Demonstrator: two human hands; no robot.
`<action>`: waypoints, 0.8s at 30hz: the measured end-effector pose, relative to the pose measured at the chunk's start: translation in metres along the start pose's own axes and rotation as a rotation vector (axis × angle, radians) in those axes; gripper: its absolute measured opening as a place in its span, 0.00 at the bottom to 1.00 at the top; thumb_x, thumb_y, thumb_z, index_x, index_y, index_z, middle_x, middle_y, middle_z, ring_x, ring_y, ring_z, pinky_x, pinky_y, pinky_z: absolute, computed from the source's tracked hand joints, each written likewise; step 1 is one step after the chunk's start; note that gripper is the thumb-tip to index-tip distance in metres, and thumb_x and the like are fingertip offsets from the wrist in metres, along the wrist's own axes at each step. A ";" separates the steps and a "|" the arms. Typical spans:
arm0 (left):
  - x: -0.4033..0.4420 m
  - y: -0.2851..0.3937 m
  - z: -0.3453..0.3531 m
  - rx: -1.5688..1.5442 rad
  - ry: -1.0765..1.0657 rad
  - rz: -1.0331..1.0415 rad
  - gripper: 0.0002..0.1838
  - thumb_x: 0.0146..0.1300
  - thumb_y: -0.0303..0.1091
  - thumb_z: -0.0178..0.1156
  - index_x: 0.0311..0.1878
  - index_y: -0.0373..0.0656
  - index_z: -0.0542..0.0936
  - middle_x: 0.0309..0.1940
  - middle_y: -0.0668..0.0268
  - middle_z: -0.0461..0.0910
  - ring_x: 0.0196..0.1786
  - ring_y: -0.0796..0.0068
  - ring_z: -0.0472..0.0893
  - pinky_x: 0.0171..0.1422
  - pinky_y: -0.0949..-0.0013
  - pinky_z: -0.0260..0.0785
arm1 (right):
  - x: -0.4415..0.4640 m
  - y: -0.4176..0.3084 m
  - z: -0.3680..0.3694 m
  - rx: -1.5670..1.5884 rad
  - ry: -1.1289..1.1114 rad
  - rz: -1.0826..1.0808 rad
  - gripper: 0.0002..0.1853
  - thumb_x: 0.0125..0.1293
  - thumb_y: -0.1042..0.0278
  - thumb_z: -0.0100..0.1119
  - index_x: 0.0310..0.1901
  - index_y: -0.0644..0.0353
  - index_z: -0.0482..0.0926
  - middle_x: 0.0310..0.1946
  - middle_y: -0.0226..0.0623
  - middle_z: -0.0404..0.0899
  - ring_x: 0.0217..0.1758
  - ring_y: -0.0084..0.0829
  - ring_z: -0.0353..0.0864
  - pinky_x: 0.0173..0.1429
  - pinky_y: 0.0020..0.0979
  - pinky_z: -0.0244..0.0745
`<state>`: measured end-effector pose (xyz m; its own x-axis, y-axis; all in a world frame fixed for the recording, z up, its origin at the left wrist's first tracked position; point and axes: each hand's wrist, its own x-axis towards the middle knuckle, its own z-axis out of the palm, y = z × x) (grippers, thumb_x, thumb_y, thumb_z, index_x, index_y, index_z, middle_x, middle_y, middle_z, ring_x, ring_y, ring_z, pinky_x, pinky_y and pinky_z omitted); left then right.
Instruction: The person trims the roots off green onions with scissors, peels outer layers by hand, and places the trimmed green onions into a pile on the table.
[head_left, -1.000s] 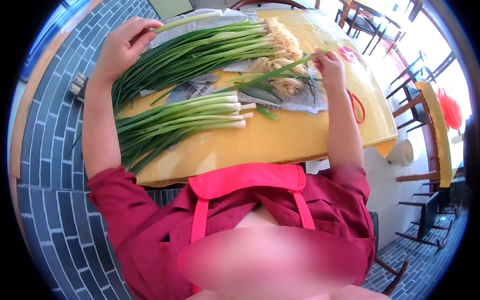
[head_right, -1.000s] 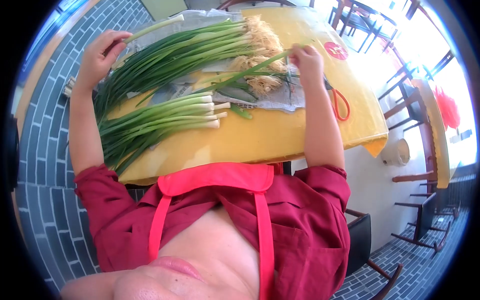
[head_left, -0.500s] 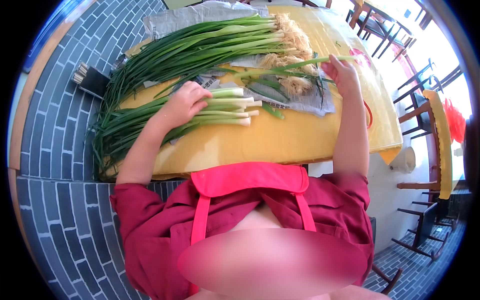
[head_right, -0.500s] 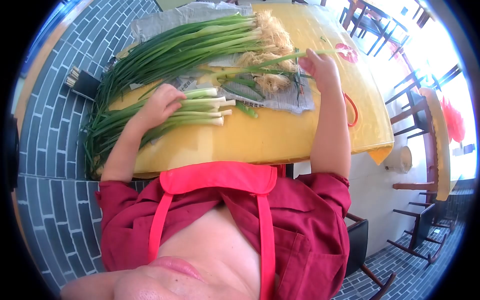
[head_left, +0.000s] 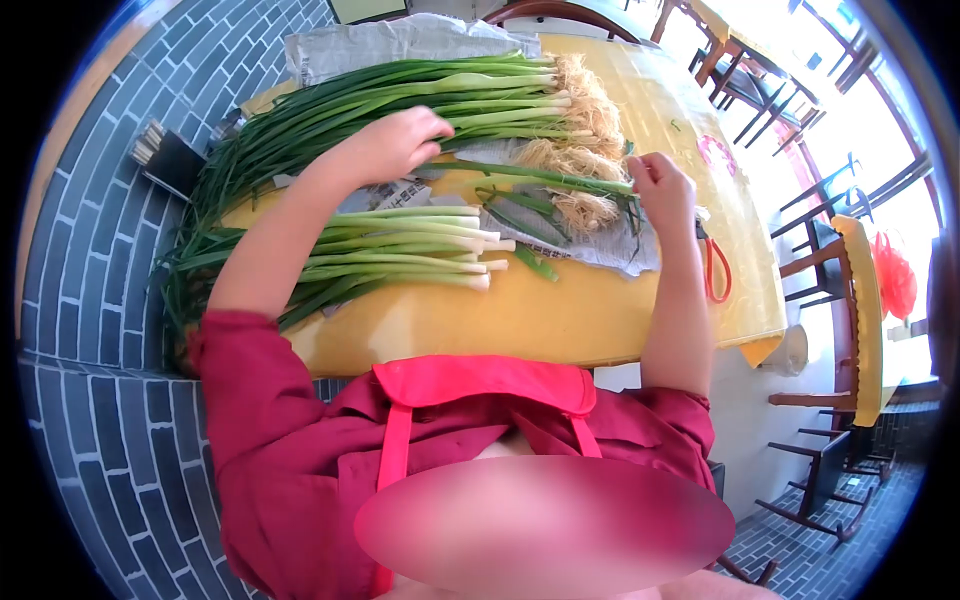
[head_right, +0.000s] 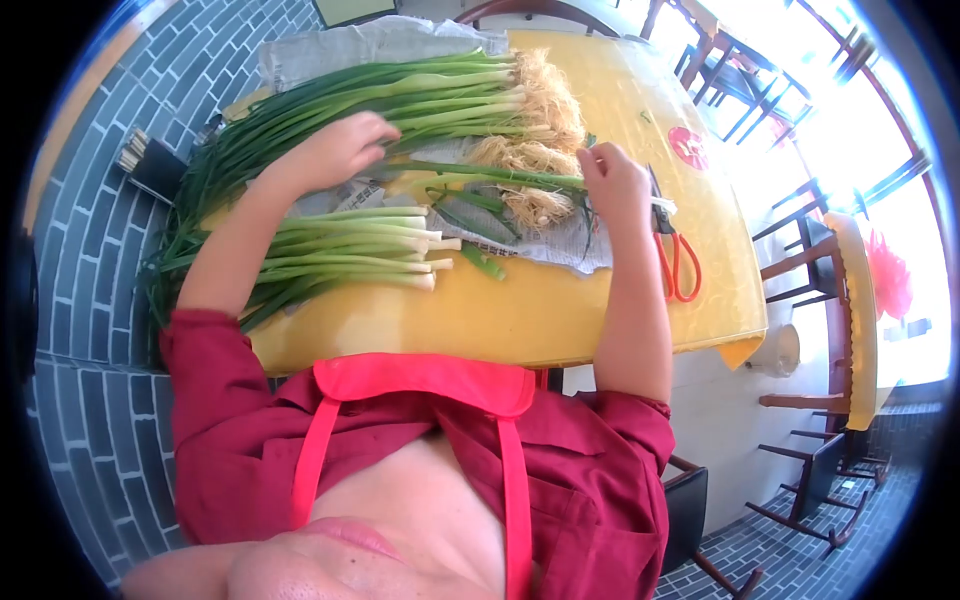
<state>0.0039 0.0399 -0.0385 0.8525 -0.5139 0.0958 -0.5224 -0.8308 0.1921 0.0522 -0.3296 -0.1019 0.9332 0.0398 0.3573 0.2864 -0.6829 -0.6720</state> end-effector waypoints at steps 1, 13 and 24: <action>0.019 -0.007 0.006 0.043 0.046 0.008 0.16 0.61 0.30 0.55 0.52 0.40 0.75 0.50 0.55 0.74 0.54 0.54 0.73 0.59 0.59 0.66 | -0.001 -0.002 0.002 0.000 0.010 -0.034 0.14 0.61 0.55 0.62 0.36 0.58 0.82 0.23 0.40 0.81 0.28 0.37 0.82 0.37 0.34 0.75; 0.102 -0.042 0.035 0.004 0.186 -0.036 0.15 0.59 0.29 0.58 0.50 0.39 0.74 0.42 0.54 0.78 0.45 0.59 0.78 0.51 0.60 0.69 | -0.003 -0.007 0.009 0.093 -0.106 -0.081 0.12 0.61 0.57 0.62 0.39 0.56 0.82 0.27 0.41 0.82 0.32 0.39 0.82 0.38 0.34 0.75; 0.051 -0.006 -0.113 -0.563 0.663 0.052 0.12 0.69 0.34 0.53 0.51 0.41 0.74 0.32 0.71 0.75 0.32 0.82 0.73 0.39 0.77 0.68 | -0.009 -0.013 0.010 0.149 -0.078 -0.092 0.11 0.61 0.60 0.62 0.38 0.57 0.82 0.23 0.40 0.79 0.27 0.36 0.79 0.35 0.33 0.73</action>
<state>0.0523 0.0427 0.0759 0.7547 -0.1723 0.6331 -0.6231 -0.4905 0.6093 0.0421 -0.3144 -0.1030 0.9139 0.1574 0.3742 0.3948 -0.5588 -0.7293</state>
